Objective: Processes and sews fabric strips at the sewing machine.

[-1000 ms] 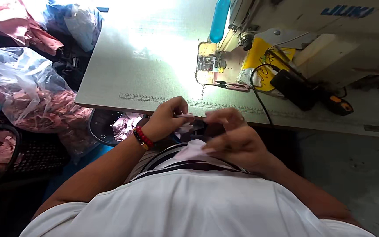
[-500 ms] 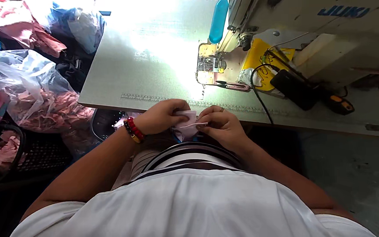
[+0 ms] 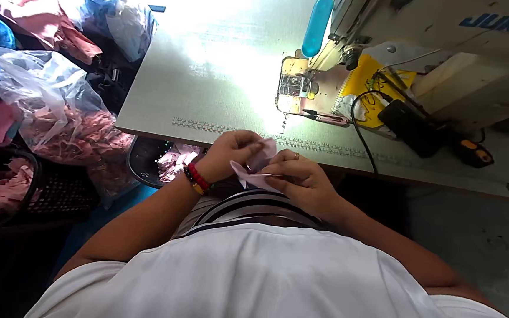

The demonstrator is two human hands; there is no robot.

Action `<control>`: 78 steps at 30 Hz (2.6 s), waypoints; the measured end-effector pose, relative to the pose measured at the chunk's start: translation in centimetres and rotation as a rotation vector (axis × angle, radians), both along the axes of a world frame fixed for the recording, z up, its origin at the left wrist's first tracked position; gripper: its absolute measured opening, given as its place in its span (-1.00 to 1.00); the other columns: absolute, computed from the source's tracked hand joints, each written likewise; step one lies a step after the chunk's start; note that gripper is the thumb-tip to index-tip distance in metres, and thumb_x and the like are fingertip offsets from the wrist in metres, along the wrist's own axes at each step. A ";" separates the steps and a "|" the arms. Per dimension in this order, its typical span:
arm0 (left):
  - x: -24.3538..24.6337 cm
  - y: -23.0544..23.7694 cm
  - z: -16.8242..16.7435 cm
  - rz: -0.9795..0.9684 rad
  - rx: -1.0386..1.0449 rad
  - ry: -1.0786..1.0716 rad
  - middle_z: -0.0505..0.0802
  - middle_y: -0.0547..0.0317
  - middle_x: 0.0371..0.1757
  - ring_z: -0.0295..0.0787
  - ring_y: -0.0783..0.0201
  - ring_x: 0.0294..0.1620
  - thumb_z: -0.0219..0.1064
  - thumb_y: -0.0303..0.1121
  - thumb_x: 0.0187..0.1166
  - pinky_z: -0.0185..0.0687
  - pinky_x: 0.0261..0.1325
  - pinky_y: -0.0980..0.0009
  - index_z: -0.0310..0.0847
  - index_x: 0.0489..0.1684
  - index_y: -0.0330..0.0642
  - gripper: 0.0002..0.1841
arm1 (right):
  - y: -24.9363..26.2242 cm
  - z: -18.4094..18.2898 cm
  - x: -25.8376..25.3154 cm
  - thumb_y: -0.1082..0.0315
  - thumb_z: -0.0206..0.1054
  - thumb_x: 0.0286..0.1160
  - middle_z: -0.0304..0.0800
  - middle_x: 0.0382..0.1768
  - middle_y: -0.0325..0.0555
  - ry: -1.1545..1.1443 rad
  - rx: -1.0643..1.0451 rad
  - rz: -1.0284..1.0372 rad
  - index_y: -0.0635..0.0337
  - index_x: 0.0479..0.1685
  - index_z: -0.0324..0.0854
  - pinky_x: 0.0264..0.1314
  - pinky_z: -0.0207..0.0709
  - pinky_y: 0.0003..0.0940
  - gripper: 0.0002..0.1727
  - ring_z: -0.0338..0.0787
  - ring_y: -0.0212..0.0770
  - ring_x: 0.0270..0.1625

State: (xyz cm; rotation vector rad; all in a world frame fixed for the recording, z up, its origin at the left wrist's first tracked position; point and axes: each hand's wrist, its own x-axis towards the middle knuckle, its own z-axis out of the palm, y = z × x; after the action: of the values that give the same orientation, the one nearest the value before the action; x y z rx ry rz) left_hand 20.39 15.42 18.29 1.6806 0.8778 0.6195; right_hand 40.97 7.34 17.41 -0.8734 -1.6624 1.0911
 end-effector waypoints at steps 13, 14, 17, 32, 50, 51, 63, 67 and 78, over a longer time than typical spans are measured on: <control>0.9 1.2 1.6 -0.274 -0.134 0.026 0.82 0.34 -0.40 0.64 0.63 -0.43 0.30 -0.48 0.68 0.55 -0.32 0.69 0.79 -0.15 -0.25 -0.87 | 0.7 -1.6 0.3 0.60 0.52 0.27 0.86 0.04 -0.16 0.288 -0.203 -0.253 0.13 -0.25 0.75 0.15 0.76 -0.43 -0.82 0.84 -0.34 0.12; 0.9 1.0 1.7 -0.280 -0.100 0.073 0.80 0.34 -0.42 0.62 0.63 -0.45 0.29 -0.45 0.70 0.52 -0.33 0.68 0.79 -0.15 -0.24 -0.86 | 0.7 -1.6 0.4 0.63 0.51 0.27 0.90 -0.08 -0.15 0.296 -0.222 -0.241 0.17 -0.24 0.73 0.09 0.78 -0.43 -0.81 0.87 -0.34 0.01; 0.7 0.3 2.3 -0.261 0.103 0.261 0.80 0.35 -0.40 0.61 0.60 -0.43 0.32 -0.36 0.70 0.54 -0.28 0.61 0.81 -0.15 -0.15 -0.86 | 0.6 -1.7 0.5 0.64 0.52 0.26 0.90 -0.22 -0.15 0.267 -0.277 -0.239 0.21 -0.24 0.73 -0.05 0.78 -0.48 -0.82 0.86 -0.38 -0.18; 1.5 -2.6 0.5 -0.065 0.587 0.396 0.72 0.14 -0.48 0.71 0.17 -0.42 0.35 -0.28 0.66 0.63 -0.33 0.18 0.72 -0.28 -0.21 -0.81 | 0.3 -2.6 0.3 0.51 0.44 0.48 0.82 0.01 -0.23 0.231 -0.138 -0.249 0.15 -0.10 0.75 0.08 0.77 -0.49 -0.88 0.83 -0.40 0.02; 1.8 -3.3 -1.5 0.081 0.699 0.324 0.84 0.13 -0.37 0.78 0.15 -0.32 0.39 -0.29 0.60 0.66 -0.25 0.21 0.79 -0.27 -0.17 -0.84 | 0.0 -2.8 0.2 0.57 0.45 0.41 0.85 -0.13 -0.24 0.234 -0.174 -0.293 0.11 -0.11 0.67 -0.04 0.76 -0.49 -0.81 0.83 -0.41 -0.13; 1.8 -3.3 -1.5 0.078 0.707 0.323 0.84 0.13 -0.37 0.79 0.16 -0.32 0.39 -0.29 0.61 0.67 -0.24 0.20 0.79 -0.28 -0.17 -0.84 | -0.1 -2.8 0.3 0.58 0.45 0.40 0.84 -0.15 -0.27 0.240 -0.179 -0.292 0.08 -0.09 0.63 -0.02 0.77 -0.49 -0.77 0.84 -0.43 -0.14; 2.2 -3.1 -1.4 0.062 0.609 0.225 0.84 0.20 -0.31 0.75 0.30 -0.30 0.34 -0.30 0.65 0.66 -0.16 0.32 0.80 -0.14 -0.15 -0.84 | 0.2 -2.8 1.0 0.62 0.48 0.35 0.87 -0.21 -0.31 0.303 -0.165 -0.272 0.06 -0.09 0.63 -0.02 0.78 -0.50 -0.72 0.86 -0.44 -0.16; 2.6 -2.0 -1.2 0.040 0.630 0.199 0.85 0.19 -0.26 0.73 0.29 -0.28 0.32 -0.34 0.66 0.62 -0.14 0.32 0.80 -0.12 -0.15 -0.86 | 1.9 -2.2 3.5 0.54 0.48 0.38 0.83 -0.13 -0.23 -0.014 0.022 -0.307 0.18 0.02 0.62 0.06 0.77 -0.47 -0.73 0.84 -0.41 -0.07; 6.5 8.1 -1.1 -0.160 0.591 0.372 0.91 0.01 -0.10 0.83 0.01 0.08 0.35 -0.36 0.64 0.63 0.25 -0.05 0.85 -0.10 -0.20 -0.84 | 7.9 -3.8 8.7 0.65 0.17 0.55 0.82 -0.21 0.24 -1.287 0.481 -0.494 0.42 -0.03 0.74 -0.05 0.61 0.12 -0.78 0.83 0.25 -0.07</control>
State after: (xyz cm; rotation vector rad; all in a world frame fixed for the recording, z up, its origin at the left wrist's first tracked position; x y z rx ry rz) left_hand 26.88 23.54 17.23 2.4324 0.8526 0.4883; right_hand 49.70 15.20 13.61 -1.6782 -2.3158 -0.3842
